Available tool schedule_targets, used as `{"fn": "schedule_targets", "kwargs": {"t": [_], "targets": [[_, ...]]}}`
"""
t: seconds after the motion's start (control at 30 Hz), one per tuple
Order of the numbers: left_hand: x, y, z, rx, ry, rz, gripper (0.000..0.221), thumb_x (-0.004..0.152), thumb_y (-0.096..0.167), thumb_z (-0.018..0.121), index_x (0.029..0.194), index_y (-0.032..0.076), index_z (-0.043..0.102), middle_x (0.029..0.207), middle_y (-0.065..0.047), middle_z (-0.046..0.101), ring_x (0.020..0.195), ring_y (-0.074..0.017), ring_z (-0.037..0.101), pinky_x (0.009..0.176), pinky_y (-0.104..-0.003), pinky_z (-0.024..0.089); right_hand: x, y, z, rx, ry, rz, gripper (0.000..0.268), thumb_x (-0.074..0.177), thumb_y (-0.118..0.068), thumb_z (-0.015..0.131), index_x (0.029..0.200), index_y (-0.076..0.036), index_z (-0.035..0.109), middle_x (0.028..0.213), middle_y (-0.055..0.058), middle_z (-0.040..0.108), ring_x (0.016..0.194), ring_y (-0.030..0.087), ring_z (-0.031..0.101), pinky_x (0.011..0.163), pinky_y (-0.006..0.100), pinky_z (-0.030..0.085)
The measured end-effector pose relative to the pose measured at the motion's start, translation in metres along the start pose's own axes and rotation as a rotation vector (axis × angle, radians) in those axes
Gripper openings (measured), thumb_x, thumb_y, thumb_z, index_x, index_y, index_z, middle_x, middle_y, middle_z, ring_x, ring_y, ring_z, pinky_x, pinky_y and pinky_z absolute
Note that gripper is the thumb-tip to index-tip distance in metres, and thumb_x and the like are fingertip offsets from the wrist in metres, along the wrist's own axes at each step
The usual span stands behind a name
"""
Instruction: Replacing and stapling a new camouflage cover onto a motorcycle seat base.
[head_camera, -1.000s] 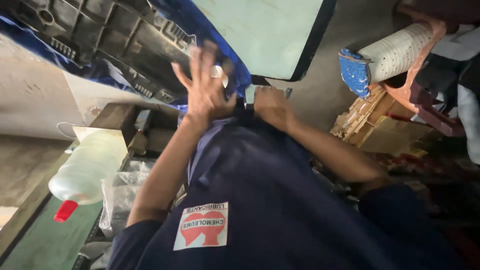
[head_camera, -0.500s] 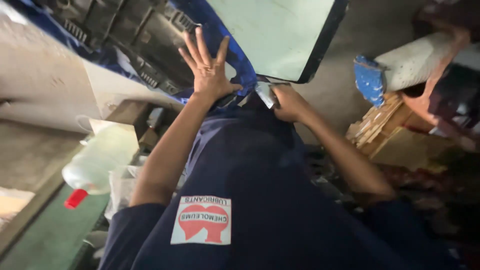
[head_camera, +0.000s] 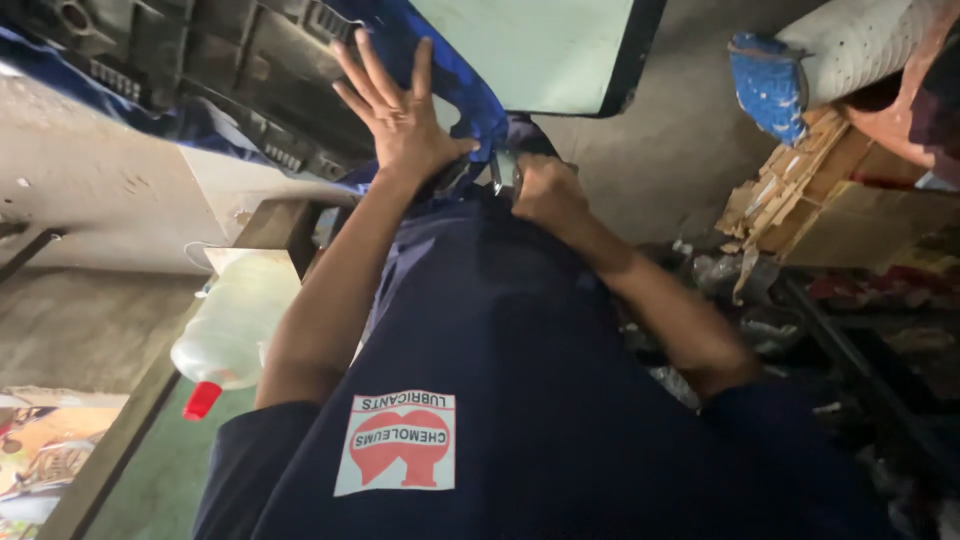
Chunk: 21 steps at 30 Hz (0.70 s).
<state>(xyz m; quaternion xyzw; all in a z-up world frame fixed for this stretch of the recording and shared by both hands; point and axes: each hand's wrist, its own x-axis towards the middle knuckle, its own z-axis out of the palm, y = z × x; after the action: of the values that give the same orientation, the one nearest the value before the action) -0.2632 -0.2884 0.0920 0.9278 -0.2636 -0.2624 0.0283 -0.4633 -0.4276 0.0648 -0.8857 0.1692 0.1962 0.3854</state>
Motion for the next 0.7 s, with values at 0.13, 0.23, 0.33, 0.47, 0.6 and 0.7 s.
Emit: {"fn": "schedule_targets", "kwargs": {"t": [0.13, 0.23, 0.33, 0.47, 0.6, 0.7], "targets": [[0.015, 0.009, -0.004, 0.028, 0.013, -0.025, 0.143, 0.040, 0.074, 0.095, 0.160, 0.025, 0.035, 0.156, -0.036, -0.012, 0.142, -0.0624, -0.011, 0.109, -0.085, 0.015, 0.029, 0.005, -0.002, -0.049, -0.290, 0.198, 0.033, 0.082, -0.026, 0.070, 0.109, -0.007, 0.067, 0.085, 0.022, 0.072, 0.078, 0.043, 0.071, 0.073, 0.054, 0.056], [0.003, 0.012, -0.014, 0.034, -0.047, -0.045, 0.144, 0.041, 0.074, 0.095, 0.162, 0.024, 0.034, 0.160, -0.034, -0.013, 0.146, -0.0593, -0.012, 0.112, -0.084, 0.016, 0.012, -0.010, -0.028, -0.079, -0.188, 0.115, 0.044, 0.068, -0.024, 0.076, 0.107, -0.006, 0.069, 0.091, 0.025, 0.072, 0.088, 0.045, 0.069, 0.083, 0.052, 0.055], [-0.005, 0.010, -0.022, 0.040, -0.075, -0.040, 0.142, 0.042, 0.072, 0.095, 0.162, 0.024, 0.034, 0.160, -0.034, -0.015, 0.147, -0.0586, -0.013, 0.112, -0.083, 0.017, -0.005, 0.020, -0.030, 0.185, -0.130, -0.173, 0.044, 0.065, -0.012, 0.067, 0.108, 0.000, 0.068, 0.102, 0.028, 0.071, 0.099, 0.046, 0.067, 0.087, 0.051, 0.053], [-0.012, 0.009, -0.031, -0.013, -0.034, -0.026, 0.140, 0.043, 0.069, 0.096, 0.161, 0.025, 0.036, 0.160, -0.034, -0.014, 0.147, -0.0580, -0.012, 0.113, -0.081, 0.018, -0.021, 0.010, -0.066, 0.187, -0.225, -0.026, 0.047, 0.071, -0.007, 0.058, 0.116, -0.003, 0.068, 0.109, 0.027, 0.070, 0.107, 0.046, 0.063, 0.092, 0.050, 0.050], [-0.024, -0.001, -0.035, -0.147, 0.085, 0.055, 0.123, 0.046, 0.056, 0.098, 0.154, 0.023, 0.049, 0.163, -0.031, -0.008, 0.150, -0.0558, -0.006, 0.113, -0.079, 0.020, -0.027, 0.014, -0.073, 0.068, -0.232, 0.042, 0.031, 0.076, -0.011, 0.064, 0.106, -0.002, 0.069, 0.105, 0.025, 0.070, 0.102, 0.045, 0.065, 0.090, 0.050, 0.051], [-0.048, -0.023, -0.016, -0.262, 0.242, 0.192, 0.082, 0.062, 0.043, 0.095, 0.134, 0.019, 0.065, 0.167, -0.027, 0.005, 0.153, -0.0526, 0.004, 0.117, -0.076, 0.023, -0.022, -0.012, -0.091, 0.022, -0.260, 0.107, 0.031, 0.075, -0.014, 0.069, 0.105, -0.002, 0.068, 0.098, 0.024, 0.071, 0.096, 0.044, 0.067, 0.086, 0.051, 0.051]]}}
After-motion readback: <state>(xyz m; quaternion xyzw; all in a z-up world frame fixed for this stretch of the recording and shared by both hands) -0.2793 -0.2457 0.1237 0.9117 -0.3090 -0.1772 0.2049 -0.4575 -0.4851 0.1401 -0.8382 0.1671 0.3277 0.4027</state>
